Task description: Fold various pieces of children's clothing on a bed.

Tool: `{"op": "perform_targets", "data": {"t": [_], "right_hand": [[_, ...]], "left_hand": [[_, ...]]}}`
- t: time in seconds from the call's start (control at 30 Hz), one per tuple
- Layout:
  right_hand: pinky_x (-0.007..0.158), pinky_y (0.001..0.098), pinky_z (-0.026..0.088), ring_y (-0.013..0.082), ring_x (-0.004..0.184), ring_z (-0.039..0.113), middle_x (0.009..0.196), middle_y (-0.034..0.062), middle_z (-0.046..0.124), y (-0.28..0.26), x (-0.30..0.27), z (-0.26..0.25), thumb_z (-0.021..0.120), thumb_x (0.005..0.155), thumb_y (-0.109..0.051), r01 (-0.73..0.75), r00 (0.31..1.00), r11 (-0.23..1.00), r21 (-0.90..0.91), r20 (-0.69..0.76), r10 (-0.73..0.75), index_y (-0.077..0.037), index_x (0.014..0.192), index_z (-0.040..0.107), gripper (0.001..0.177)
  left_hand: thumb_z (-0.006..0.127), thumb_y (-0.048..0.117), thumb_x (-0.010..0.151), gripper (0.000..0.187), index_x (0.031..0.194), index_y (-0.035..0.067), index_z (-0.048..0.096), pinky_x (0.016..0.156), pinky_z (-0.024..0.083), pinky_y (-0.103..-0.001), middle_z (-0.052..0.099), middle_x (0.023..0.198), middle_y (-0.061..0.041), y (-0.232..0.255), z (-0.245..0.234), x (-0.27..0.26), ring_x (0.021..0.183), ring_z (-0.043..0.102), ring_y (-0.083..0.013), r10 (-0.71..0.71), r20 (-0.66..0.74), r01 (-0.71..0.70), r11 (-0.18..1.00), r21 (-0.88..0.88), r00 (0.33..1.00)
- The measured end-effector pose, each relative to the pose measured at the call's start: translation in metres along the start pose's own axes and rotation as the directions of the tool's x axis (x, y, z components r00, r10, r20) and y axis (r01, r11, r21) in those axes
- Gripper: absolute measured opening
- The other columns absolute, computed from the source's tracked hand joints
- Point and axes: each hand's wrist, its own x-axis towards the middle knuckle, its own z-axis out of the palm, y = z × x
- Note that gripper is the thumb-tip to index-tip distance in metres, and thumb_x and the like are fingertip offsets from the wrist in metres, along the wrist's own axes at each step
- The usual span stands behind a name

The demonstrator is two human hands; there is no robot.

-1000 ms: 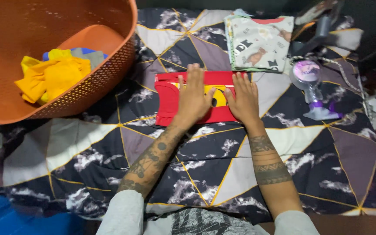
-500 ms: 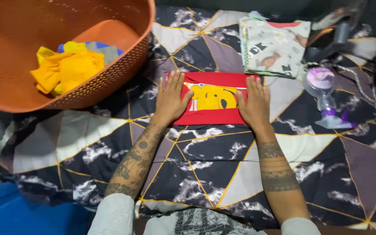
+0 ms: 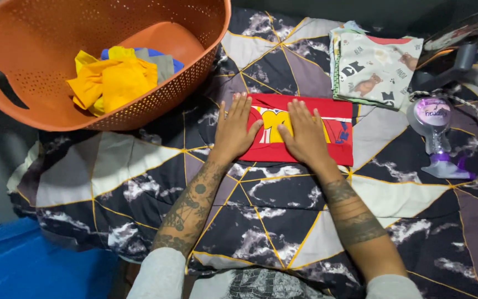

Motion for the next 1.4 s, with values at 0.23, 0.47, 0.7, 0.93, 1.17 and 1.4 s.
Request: {"op": "perform_targets", "data": {"t": [0.23, 0.47, 0.7, 0.93, 1.17, 1.4], "right_hand": [[0.121, 0.0587, 0.018, 0.0375, 0.155, 0.03, 0.164, 0.0241, 0.036, 0.077, -0.038, -0.02, 0.049, 0.106, -0.043, -0.201, 0.979, 0.971, -0.13, -0.073, 0.192, 0.003, 0.158, 0.037, 0.07], [0.119, 0.0653, 0.01, 0.0388, 0.153, 0.03, 0.16, 0.0228, 0.041, 0.025, -0.034, -0.036, 0.051, 0.106, -0.042, -0.406, 0.907, 0.892, -0.2, -0.207, 0.367, 0.001, 0.154, 0.042, 0.065], [0.124, 0.0583, 0.017, 0.0404, 0.153, 0.031, 0.161, 0.0257, 0.041, -0.031, 0.018, 0.026, 0.05, 0.108, -0.035, 0.04, 0.986, 0.999, 0.016, -0.162, -0.037, 0.0, 0.156, 0.042, 0.061], [0.122, 0.0576, 0.017, 0.0347, 0.153, 0.032, 0.162, 0.0189, 0.039, 0.003, 0.007, -0.006, 0.049, 0.104, -0.038, -0.057, 0.998, 0.998, -0.022, 0.006, 0.057, -0.004, 0.155, 0.042, 0.062], [0.12, 0.058, 0.019, 0.0385, 0.152, 0.033, 0.161, 0.0233, 0.041, 0.081, -0.044, -0.029, 0.049, 0.106, -0.04, -0.269, 0.953, 0.961, -0.064, -0.159, 0.256, 0.002, 0.154, 0.044, 0.064], [0.127, 0.0592, 0.018, 0.0361, 0.151, 0.041, 0.155, 0.0183, 0.051, 0.011, -0.02, -0.034, 0.055, 0.102, -0.038, -0.228, 0.936, 0.965, -0.128, -0.303, 0.181, -0.003, 0.144, 0.052, 0.055]], "left_hand": [[0.056, 0.047, 0.101, 0.074, 0.155, 0.0, 0.039, 0.126, 0.009, -0.056, 0.034, 0.165, -0.019, 0.0, -0.004, 0.001, 0.156, 0.025, -0.03, 0.006, 0.038, -0.004, 0.999, -0.041, 0.999], [0.057, 0.047, 0.099, 0.076, 0.154, -0.003, 0.039, 0.124, 0.009, -0.058, 0.034, 0.164, -0.021, 0.0, 0.003, 0.007, 0.155, 0.024, -0.032, 0.014, 0.015, -0.013, 1.0, -0.014, 1.0], [0.054, 0.04, 0.105, 0.065, 0.155, 0.0, 0.042, 0.127, 0.012, -0.057, 0.037, 0.165, -0.018, -0.011, 0.014, -0.001, 0.156, 0.027, -0.031, 0.041, -0.047, -0.04, 0.999, 0.013, 0.998], [0.052, 0.036, 0.107, 0.061, 0.155, 0.001, 0.042, 0.127, 0.014, -0.056, 0.038, 0.165, -0.018, -0.01, 0.004, -0.001, 0.157, 0.029, -0.0309, 0.108, -0.047, -0.11, 0.993, -0.051, 0.993], [0.054, 0.039, 0.103, 0.066, 0.154, 0.0, 0.041, 0.125, 0.01, -0.056, 0.035, 0.164, -0.019, -0.006, -0.001, 0.002, 0.155, 0.026, -0.0316, 0.078, 0.051, -0.076, 0.996, -0.05, 0.996], [0.053, 0.039, 0.104, 0.066, 0.154, -0.002, 0.04, 0.125, 0.008, -0.057, 0.034, 0.165, -0.019, -0.003, -0.003, 0.004, 0.156, 0.025, -0.0309, 0.068, 0.037, -0.067, 0.997, -0.032, 0.997]]}}
